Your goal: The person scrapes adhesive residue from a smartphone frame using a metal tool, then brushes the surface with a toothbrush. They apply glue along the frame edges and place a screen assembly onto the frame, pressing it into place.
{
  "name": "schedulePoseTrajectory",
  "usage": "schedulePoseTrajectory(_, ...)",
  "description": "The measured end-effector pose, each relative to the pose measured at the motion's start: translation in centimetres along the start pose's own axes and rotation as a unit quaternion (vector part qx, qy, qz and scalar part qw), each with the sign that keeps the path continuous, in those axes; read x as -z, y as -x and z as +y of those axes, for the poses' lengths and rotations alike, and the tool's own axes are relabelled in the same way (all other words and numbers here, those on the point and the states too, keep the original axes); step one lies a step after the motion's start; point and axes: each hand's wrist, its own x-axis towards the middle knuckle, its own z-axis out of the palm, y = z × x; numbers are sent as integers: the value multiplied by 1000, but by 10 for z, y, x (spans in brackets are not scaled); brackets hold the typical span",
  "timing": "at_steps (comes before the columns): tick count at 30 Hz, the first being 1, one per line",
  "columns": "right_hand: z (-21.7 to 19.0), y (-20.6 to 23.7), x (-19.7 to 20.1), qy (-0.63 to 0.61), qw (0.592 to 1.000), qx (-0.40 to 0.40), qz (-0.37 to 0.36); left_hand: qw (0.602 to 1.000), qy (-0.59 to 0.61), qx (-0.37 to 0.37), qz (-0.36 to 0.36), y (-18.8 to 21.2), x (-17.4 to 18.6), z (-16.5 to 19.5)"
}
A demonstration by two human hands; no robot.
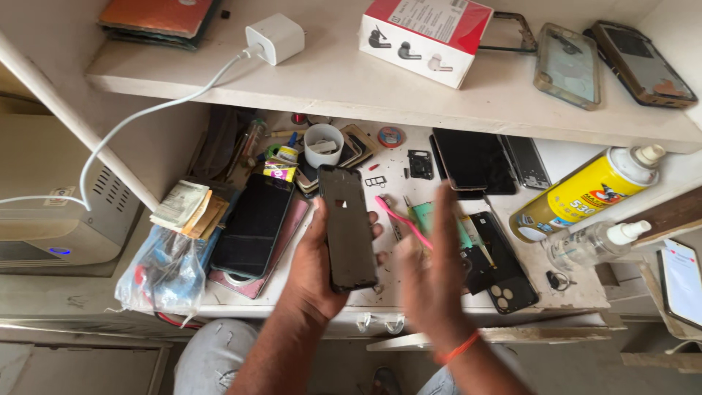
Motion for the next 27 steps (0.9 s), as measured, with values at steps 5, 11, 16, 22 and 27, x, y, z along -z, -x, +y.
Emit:
schedulePoseTrajectory(5, -33, 23, -15, 23, 986, 72, -149, 995, 77, 40, 51, 4, -5, -14)
schedulePoseTrajectory(11, -31, 31, -23, -18, 981, 41, -191, 997, 76, 20, 11, 1, 13, -23)
schedulePoseTrajectory(16, -32, 33, -28, -67, 988, 11, -142, 992, -3, -7, 129, -2, 15, -24)
schedulePoseTrajectory(22, -37, 33, -32, -76, 991, 17, -110, 991, -31, -48, 120, 0, 4, -16)
schedulePoseTrajectory(27, -40, 46, -29, -102, 968, 57, -221, 984, -18, -97, 146, -3, 5, 4)
